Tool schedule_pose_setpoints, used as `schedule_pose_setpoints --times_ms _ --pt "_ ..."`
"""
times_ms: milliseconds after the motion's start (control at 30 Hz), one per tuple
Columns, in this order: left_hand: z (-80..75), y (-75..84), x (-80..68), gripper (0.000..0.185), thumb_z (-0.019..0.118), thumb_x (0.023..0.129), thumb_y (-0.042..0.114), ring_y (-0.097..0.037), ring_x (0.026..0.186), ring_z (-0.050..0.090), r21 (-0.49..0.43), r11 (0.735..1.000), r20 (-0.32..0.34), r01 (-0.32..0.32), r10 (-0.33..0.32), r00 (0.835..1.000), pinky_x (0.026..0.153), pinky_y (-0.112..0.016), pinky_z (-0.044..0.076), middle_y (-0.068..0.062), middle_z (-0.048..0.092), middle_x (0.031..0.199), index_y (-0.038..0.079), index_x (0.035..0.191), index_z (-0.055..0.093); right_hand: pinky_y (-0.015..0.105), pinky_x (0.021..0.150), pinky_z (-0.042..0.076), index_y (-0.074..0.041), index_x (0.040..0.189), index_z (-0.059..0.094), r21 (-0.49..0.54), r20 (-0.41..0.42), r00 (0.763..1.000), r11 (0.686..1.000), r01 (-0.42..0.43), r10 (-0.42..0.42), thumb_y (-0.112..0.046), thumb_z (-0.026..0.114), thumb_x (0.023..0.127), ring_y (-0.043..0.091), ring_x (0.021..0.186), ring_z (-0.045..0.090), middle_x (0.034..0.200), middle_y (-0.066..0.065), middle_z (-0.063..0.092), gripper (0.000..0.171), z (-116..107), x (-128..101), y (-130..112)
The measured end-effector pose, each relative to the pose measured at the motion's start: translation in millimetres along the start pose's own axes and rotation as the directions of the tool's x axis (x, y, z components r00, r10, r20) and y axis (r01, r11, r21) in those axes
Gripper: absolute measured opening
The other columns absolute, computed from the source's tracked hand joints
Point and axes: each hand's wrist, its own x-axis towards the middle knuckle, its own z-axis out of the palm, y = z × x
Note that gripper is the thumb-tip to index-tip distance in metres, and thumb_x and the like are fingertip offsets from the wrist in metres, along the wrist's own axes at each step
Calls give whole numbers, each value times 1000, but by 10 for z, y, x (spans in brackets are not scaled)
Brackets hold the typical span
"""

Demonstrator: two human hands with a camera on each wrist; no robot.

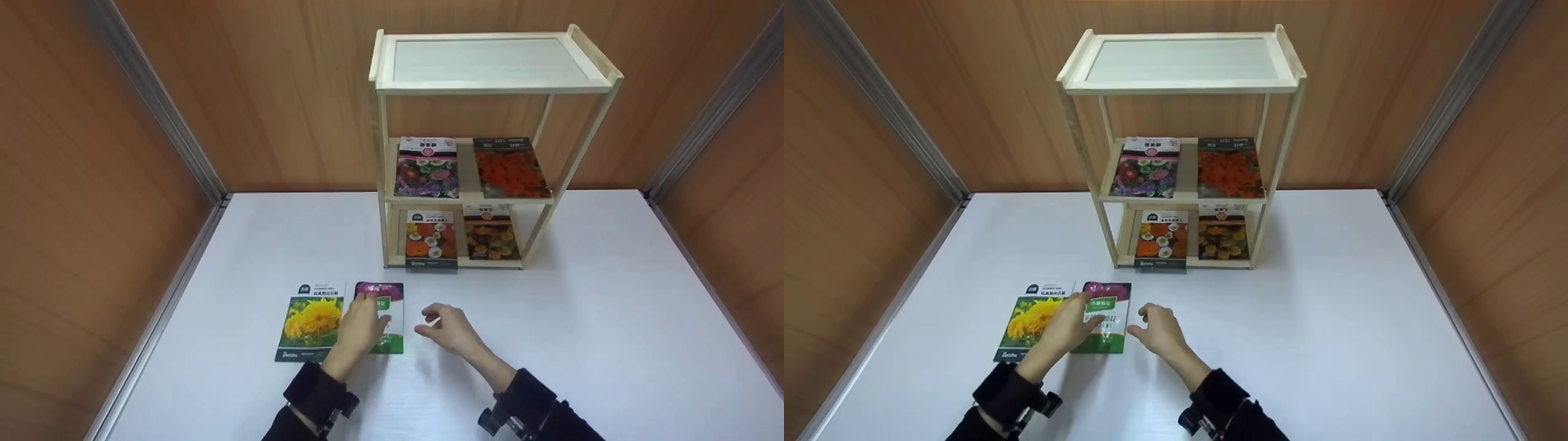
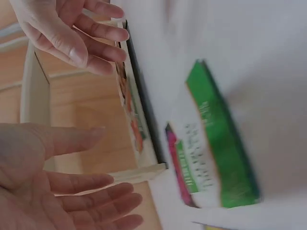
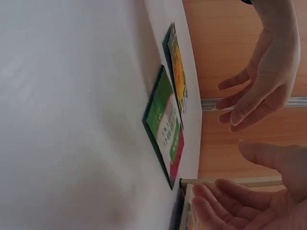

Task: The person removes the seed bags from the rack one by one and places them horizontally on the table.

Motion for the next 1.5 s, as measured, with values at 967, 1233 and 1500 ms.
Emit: schedule_pose_setpoints --times_ms 967,1233,1500 --pt "-1261 1339 1234 26 62 81 20 -19 81 56 -86 995 11 59 -58 998 66 -30 48 -11 59 98 1 99 60 36 74 45 6 108 55 -170 -316 943 971 -169 108 -23 59 84 28 90 53 103 19 56 39 -1617 762 -1085" --pt "-1056 1305 1501 19 57 80 12 -18 83 57 -289 940 -135 179 -226 965 65 -29 46 -11 63 94 2 95 61 37 88 41 6 115 52 -74 -426 888 971 -228 176 -21 59 82 32 107 47 113 19 54 43 -1544 1042 -1030" --pt "-857 1336 1540 24 58 79 16 -32 100 48 -213 944 -164 253 -290 943 82 -39 41 -18 56 106 2 98 63 35 88 42 8 113 53 -8 -486 846 967 -255 219 -17 56 80 31 104 50 108 20 57 41 -1539 1128 -993"
